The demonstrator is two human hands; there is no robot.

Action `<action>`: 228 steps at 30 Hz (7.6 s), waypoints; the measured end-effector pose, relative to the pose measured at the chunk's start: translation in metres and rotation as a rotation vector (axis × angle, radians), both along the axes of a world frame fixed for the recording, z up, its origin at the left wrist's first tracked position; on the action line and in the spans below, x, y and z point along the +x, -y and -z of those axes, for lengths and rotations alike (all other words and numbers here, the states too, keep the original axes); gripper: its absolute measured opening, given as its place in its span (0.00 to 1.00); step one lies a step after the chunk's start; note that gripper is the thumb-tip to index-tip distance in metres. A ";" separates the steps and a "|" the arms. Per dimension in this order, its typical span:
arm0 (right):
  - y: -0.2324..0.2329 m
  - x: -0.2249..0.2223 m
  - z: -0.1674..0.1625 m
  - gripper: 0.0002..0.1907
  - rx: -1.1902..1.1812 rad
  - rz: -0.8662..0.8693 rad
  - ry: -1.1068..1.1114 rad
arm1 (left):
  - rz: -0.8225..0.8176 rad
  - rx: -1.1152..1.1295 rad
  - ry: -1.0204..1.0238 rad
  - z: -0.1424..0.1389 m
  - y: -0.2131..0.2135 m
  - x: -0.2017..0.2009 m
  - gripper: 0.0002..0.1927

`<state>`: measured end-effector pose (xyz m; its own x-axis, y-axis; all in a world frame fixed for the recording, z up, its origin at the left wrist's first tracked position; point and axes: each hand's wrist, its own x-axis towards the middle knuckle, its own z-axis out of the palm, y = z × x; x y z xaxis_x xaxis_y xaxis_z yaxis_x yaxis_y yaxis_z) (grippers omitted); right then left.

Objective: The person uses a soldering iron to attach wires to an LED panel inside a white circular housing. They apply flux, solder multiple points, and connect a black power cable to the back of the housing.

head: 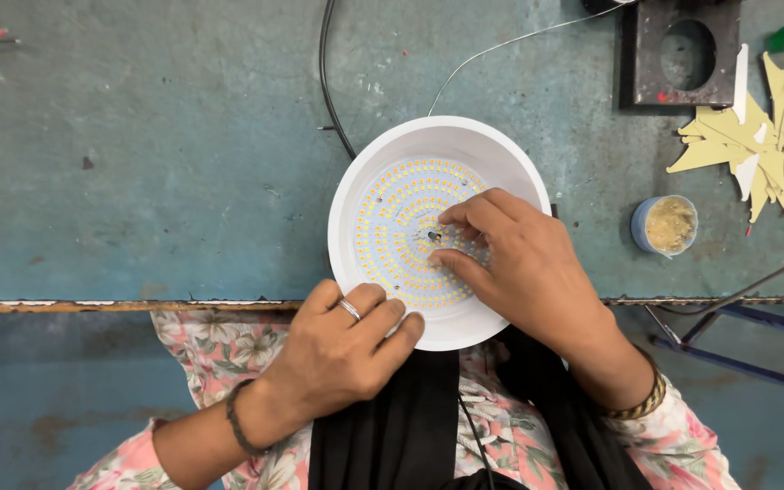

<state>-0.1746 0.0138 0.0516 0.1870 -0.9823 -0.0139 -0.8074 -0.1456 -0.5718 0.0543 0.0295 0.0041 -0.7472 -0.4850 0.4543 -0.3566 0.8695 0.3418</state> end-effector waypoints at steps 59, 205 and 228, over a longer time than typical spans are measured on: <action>0.019 -0.067 0.028 0.29 -0.047 0.086 0.501 | -0.023 0.298 0.138 -0.022 0.083 -0.051 0.03; 0.011 0.002 0.039 0.37 -0.337 -0.029 0.382 | -0.258 0.244 0.097 -0.010 0.082 0.011 0.04; 0.028 -0.007 0.038 0.44 -0.248 -0.016 0.314 | -0.308 0.006 0.198 0.004 0.075 -0.006 0.03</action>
